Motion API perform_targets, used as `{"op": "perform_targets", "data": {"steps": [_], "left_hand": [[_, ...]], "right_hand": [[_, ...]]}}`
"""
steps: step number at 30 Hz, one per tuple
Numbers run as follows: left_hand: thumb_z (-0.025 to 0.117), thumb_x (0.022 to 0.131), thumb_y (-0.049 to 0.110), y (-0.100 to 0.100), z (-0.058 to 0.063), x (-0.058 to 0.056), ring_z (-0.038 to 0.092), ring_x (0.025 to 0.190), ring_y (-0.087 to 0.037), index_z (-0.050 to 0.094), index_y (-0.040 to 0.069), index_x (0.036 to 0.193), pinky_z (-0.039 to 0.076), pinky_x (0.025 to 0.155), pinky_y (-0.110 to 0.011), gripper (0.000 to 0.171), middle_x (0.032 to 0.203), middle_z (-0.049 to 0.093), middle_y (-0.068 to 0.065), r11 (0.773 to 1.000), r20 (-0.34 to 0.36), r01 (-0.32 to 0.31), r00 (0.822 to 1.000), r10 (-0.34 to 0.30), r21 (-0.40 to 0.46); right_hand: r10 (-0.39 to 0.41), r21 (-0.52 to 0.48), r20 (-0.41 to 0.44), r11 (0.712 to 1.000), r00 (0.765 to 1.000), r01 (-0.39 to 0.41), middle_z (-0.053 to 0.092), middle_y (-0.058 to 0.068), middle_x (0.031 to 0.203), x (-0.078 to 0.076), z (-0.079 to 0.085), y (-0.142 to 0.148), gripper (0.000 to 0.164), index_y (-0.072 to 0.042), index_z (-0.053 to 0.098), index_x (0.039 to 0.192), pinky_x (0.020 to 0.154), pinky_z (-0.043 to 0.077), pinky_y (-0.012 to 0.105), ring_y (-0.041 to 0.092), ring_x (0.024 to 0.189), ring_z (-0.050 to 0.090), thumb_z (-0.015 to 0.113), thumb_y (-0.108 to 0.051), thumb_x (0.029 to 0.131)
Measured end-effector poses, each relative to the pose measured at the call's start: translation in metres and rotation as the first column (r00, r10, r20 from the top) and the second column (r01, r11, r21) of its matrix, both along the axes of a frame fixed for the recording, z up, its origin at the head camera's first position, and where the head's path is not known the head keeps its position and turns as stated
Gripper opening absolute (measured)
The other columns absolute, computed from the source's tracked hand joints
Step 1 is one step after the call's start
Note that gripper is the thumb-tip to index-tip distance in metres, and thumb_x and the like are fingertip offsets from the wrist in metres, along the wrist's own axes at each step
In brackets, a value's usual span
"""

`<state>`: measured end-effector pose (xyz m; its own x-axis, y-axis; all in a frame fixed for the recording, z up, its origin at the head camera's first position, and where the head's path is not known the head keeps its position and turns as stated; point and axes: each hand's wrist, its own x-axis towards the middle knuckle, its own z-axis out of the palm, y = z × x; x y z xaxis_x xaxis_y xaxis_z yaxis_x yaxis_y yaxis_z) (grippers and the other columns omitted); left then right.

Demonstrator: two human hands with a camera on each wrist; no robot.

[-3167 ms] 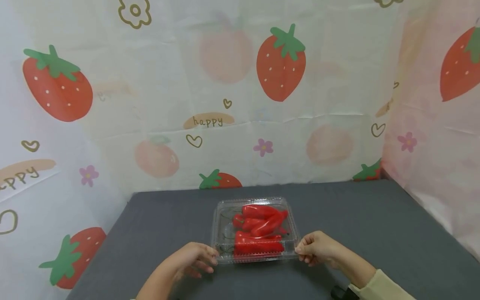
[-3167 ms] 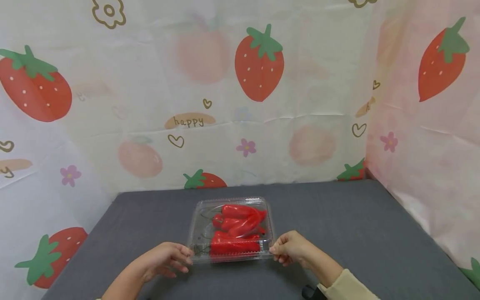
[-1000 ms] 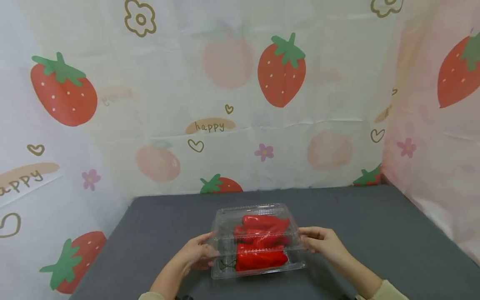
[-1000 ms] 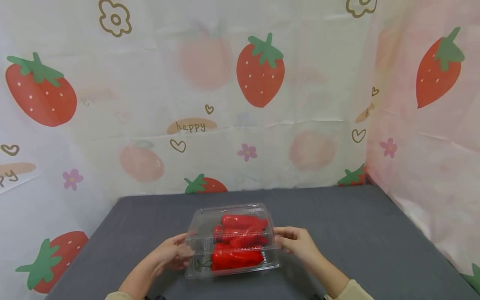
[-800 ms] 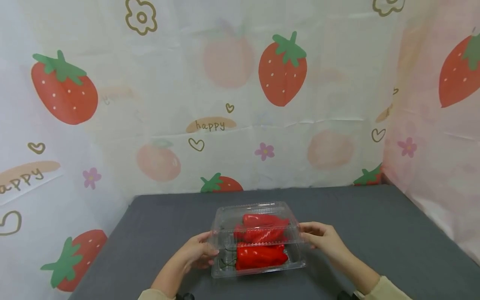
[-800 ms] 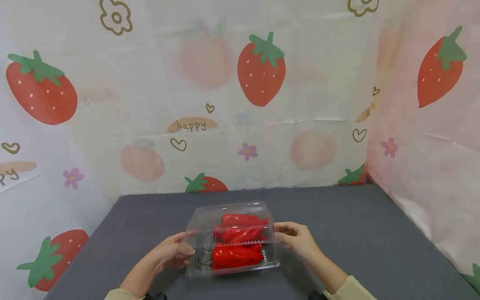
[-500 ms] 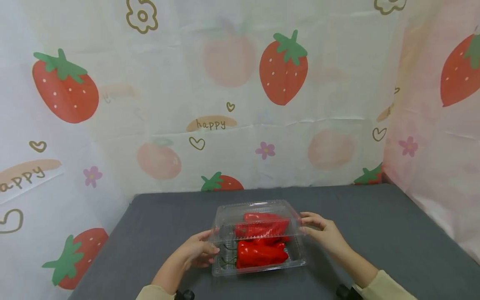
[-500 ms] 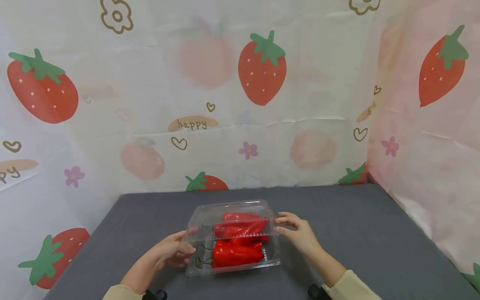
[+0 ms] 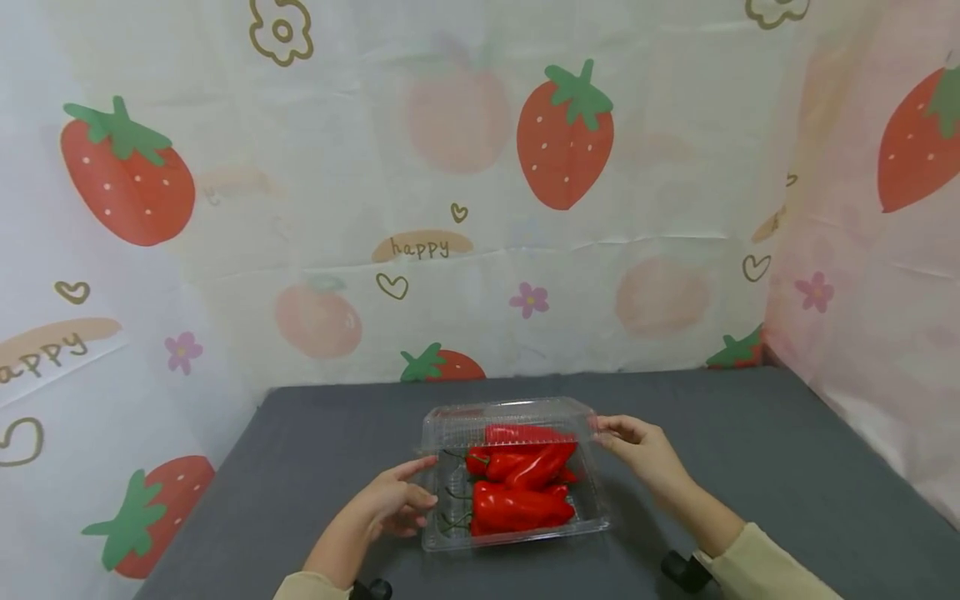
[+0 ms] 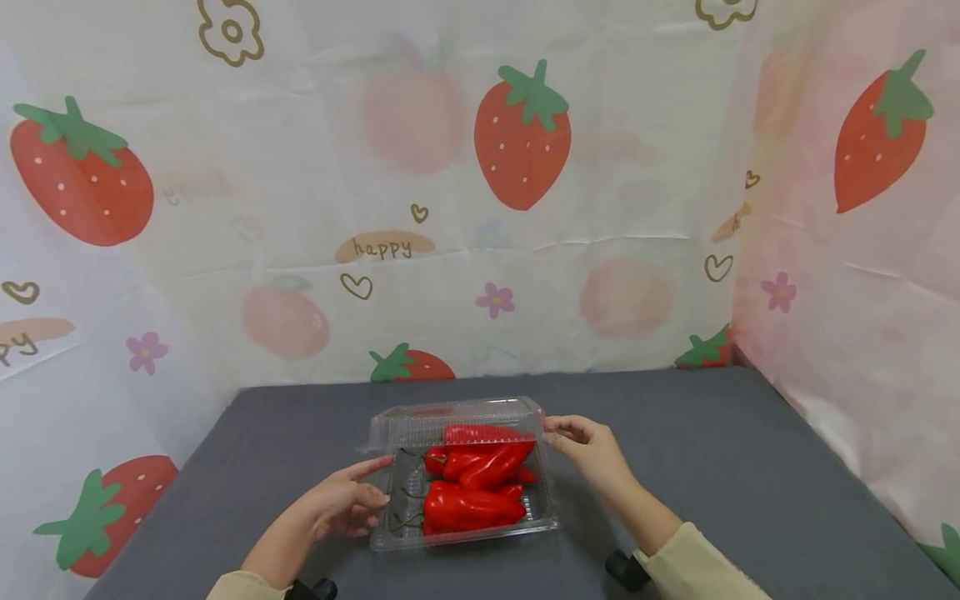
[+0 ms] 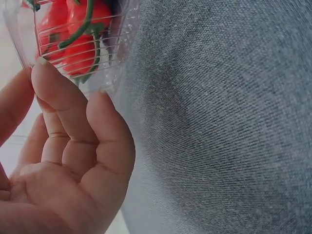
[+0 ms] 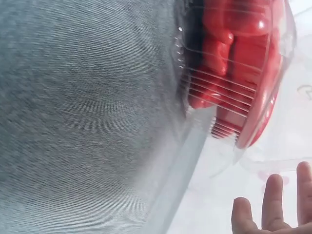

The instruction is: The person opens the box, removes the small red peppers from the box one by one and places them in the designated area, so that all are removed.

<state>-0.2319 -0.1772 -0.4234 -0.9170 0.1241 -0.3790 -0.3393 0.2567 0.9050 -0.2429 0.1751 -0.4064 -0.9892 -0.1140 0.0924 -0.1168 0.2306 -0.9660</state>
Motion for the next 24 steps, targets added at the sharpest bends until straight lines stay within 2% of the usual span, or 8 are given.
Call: {"op": "perform_targets", "data": {"steps": [3,9,13,17,20,24], "left_hand": [[0.064,0.086,-0.002,-0.001,0.000,0.000,0.056,0.053,-0.009,0.041,0.006,0.146,0.046,0.051,-0.027,0.065,0.075,0.061,0.001,1.000,-0.002,-0.004,1.000,0.004,0.010],[0.064,0.086,-0.002,-0.001,-0.001,0.000,0.056,0.052,-0.008,0.041,0.006,0.147,0.045,0.050,-0.026,0.065,0.074,0.060,0.000,1.000,0.004,-0.007,1.000,0.007,0.020],[0.064,0.087,-0.002,0.000,-0.002,-0.001,0.055,0.051,-0.008,0.041,0.006,0.147,0.045,0.049,-0.025,0.065,0.072,0.058,0.000,0.999,0.013,-0.013,1.000,0.013,0.030],[0.064,0.086,-0.003,0.001,-0.001,0.000,0.054,0.050,-0.008,0.042,0.006,0.146,0.044,0.049,-0.025,0.065,0.071,0.058,0.000,0.999,0.013,-0.025,1.000,0.025,0.030],[0.064,0.085,-0.003,0.002,0.000,0.000,0.055,0.050,-0.009,0.042,0.006,0.146,0.044,0.048,-0.025,0.065,0.069,0.057,0.000,0.999,0.016,-0.037,0.999,0.036,0.029],[0.065,0.084,-0.003,0.002,0.000,0.000,0.055,0.050,-0.009,0.042,0.006,0.146,0.044,0.048,-0.025,0.066,0.068,0.057,0.001,0.999,0.015,-0.037,0.999,0.036,0.024]], "right_hand": [[-0.011,0.033,0.009,0.999,1.000,0.010,0.061,0.014,0.126,-0.004,0.003,-0.002,0.038,0.002,0.061,0.126,0.098,0.042,0.049,0.031,0.117,0.054,0.063,-0.022,0.096],[-0.033,0.034,0.007,0.999,0.999,0.033,0.063,0.013,0.116,-0.011,0.009,-0.004,0.038,0.002,0.062,0.124,0.081,0.044,0.038,0.024,0.103,0.054,0.062,-0.025,0.097],[-0.043,0.027,0.018,0.999,0.999,0.042,0.064,0.014,0.112,-0.015,0.011,-0.004,0.038,0.003,0.062,0.123,0.080,0.045,0.037,0.026,0.102,0.056,0.061,-0.026,0.098],[-0.076,0.032,0.031,0.997,0.997,0.075,0.064,0.010,0.105,-0.021,0.014,-0.006,0.038,0.003,0.063,0.120,0.077,0.046,0.039,0.028,0.094,0.057,0.062,-0.028,0.097],[-0.101,0.045,0.032,0.994,0.994,0.100,0.065,0.006,0.105,-0.026,0.016,-0.008,0.038,0.001,0.064,0.117,0.073,0.046,0.037,0.024,0.089,0.058,0.063,-0.030,0.096],[-0.113,0.058,0.045,0.992,0.993,0.110,0.064,0.007,0.112,-0.032,0.019,-0.009,0.038,0.000,0.065,0.116,0.069,0.046,0.032,0.017,0.083,0.058,0.064,-0.032,0.095]]}}
